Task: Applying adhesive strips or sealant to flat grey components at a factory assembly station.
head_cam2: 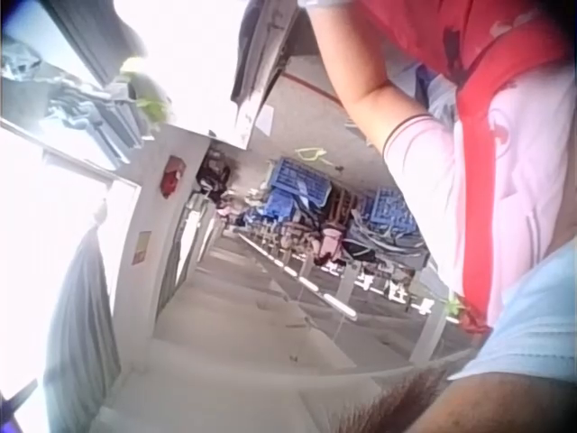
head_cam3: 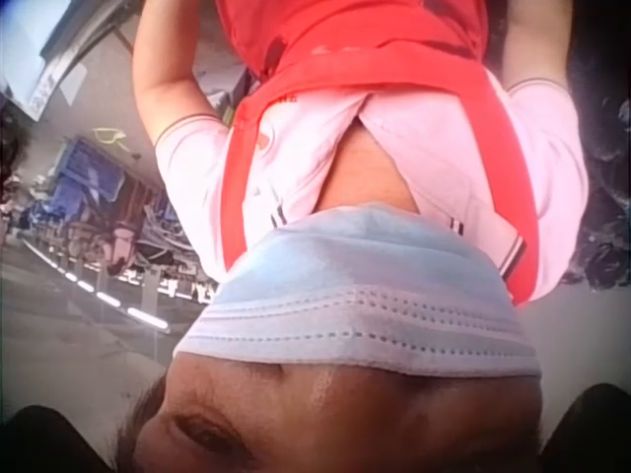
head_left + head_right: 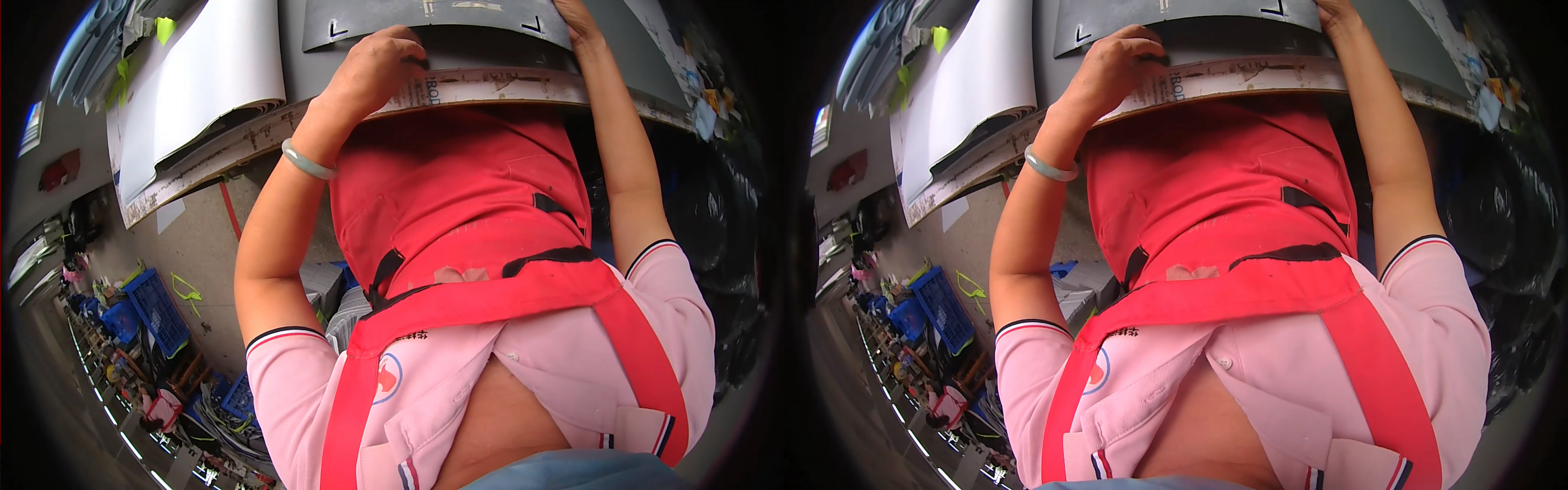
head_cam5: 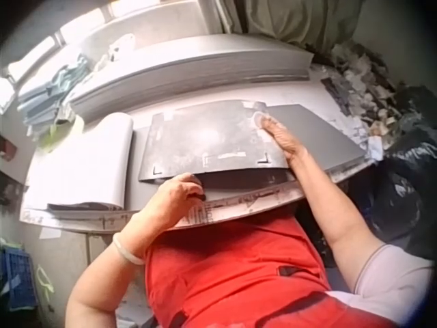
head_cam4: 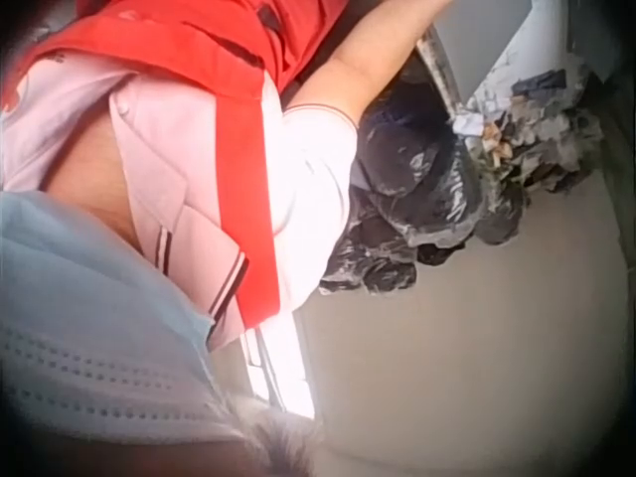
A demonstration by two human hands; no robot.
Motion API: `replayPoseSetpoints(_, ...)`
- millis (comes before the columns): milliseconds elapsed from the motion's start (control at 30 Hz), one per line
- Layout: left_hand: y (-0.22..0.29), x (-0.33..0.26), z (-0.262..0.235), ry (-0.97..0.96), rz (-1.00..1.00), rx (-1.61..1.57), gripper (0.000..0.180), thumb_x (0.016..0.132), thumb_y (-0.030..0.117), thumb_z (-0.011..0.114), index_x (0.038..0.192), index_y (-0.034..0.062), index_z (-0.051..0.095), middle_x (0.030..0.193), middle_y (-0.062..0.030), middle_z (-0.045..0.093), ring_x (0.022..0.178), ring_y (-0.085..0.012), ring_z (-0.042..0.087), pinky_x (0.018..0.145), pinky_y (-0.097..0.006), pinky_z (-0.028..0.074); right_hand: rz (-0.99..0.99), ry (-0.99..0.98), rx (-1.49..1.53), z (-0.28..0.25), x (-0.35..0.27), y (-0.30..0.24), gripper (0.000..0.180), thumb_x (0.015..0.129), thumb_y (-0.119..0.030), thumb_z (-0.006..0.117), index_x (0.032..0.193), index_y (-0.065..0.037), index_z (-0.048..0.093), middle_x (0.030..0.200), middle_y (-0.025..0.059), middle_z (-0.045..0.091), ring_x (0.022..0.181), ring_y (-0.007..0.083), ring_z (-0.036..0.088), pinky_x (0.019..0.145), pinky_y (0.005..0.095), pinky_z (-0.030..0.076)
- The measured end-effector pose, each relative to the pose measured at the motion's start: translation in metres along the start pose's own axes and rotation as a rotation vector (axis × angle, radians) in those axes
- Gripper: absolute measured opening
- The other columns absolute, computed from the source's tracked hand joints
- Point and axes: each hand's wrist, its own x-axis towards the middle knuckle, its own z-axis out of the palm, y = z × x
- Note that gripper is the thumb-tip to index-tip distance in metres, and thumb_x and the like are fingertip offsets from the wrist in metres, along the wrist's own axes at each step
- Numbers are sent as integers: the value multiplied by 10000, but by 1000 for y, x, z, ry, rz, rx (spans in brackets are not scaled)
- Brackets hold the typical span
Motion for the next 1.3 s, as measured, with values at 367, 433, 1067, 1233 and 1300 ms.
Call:
replayPoseSetpoints(367,13,-16,8,9,182,301,408,838,-62,592,1225,37,673,1203,-130,630,1141,-322,606,985,-386,518,-3,100,-28,-9,-1,0,315,1014,-250,667,1276,-80,631,1110,58,726,962,177,718,830,346,614)
replayPoseSetpoints(433,16,-19,10,53,154,327,406,844,-66,581,1226,39,669,1205,-129,626,1131,-322,607,982,-395,520,-2,-14,58,-8,-1,5,314,1009,-253,674,1271,-85,634,1112,53,727,958,175,719,832,343,612)
replayPoseSetpoints(1067,97,146,112,354,458,-123,188,877,17,626,1054,-3,685,966,-153,730,890,-345,714,794,-434,582,-144,-20,374,36,-75,-54,341,968,-259,731,1230,-51,666,1092,71,728,951,186,696,860,351,579)
replayPoseSetpoints(1233,95,86,45,385,290,-477,153,889,21,621,1024,-11,687,957,-148,730,871,-307,708,786,-412,571,-147,-112,298,6,-80,-45,267,994,-255,698,1213,-103,676,1088,33,733,979,140,731,846,321,639)
replayPoseSetpoints(1300,68,178,52,461,166,-545,141,895,23,619,1012,-15,688,953,-146,731,864,-292,705,782,-404,567,-106,-75,293,10,-69,-26,201,990,-204,704,1173,-123,683,1089,9,729,949,107,723,820,275,629)
